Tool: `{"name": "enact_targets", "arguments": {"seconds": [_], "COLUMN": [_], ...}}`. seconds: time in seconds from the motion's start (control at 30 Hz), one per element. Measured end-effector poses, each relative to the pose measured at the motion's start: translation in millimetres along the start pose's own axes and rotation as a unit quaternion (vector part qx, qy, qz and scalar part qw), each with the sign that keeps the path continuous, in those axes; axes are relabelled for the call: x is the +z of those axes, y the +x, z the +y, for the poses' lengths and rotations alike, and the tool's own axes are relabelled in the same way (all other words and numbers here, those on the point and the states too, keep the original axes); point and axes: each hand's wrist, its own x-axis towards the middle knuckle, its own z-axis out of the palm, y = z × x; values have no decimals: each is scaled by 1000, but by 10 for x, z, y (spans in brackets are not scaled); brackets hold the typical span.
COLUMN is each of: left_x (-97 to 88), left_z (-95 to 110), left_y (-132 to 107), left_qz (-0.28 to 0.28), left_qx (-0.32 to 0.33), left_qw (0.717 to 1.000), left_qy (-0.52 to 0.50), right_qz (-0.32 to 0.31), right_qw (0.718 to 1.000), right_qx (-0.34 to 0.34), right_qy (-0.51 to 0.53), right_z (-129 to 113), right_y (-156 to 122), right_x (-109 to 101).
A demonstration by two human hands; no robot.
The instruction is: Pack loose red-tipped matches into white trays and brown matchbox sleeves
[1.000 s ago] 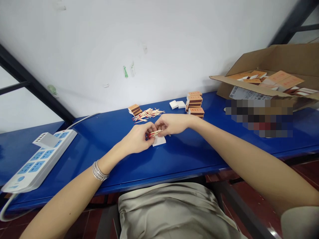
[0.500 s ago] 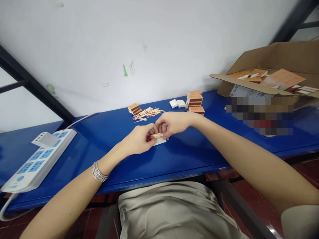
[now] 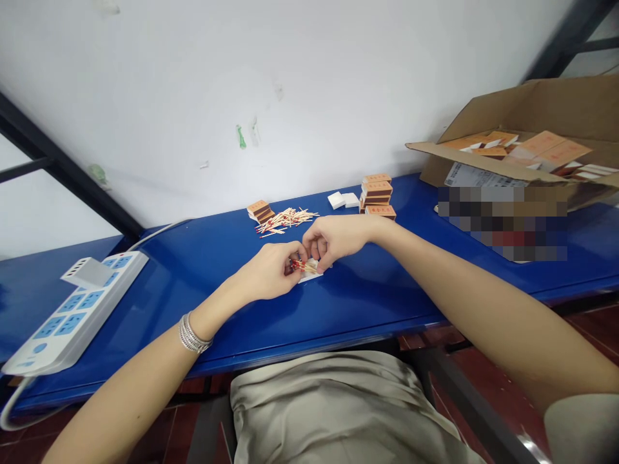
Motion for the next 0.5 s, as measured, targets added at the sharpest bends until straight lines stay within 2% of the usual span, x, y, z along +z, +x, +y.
{"name": "enact_targets", "arguments": {"seconds": [0.27,0.5], "left_x": [-1,-33], "left_z": [-17,-23], "left_y": [-8,-33], "left_qz": [-1,-13], "left_qx": [0,-6], "left_qw": [999,999], "left_qy": [-36,-49], "right_qz": [0,-27], "right_qw": [1000,999], "right_qx": [14,27], "right_qy": [9,6], "right_z": [1,-21], "right_y": [-3,-17], "right_x": [-6,-30]}}
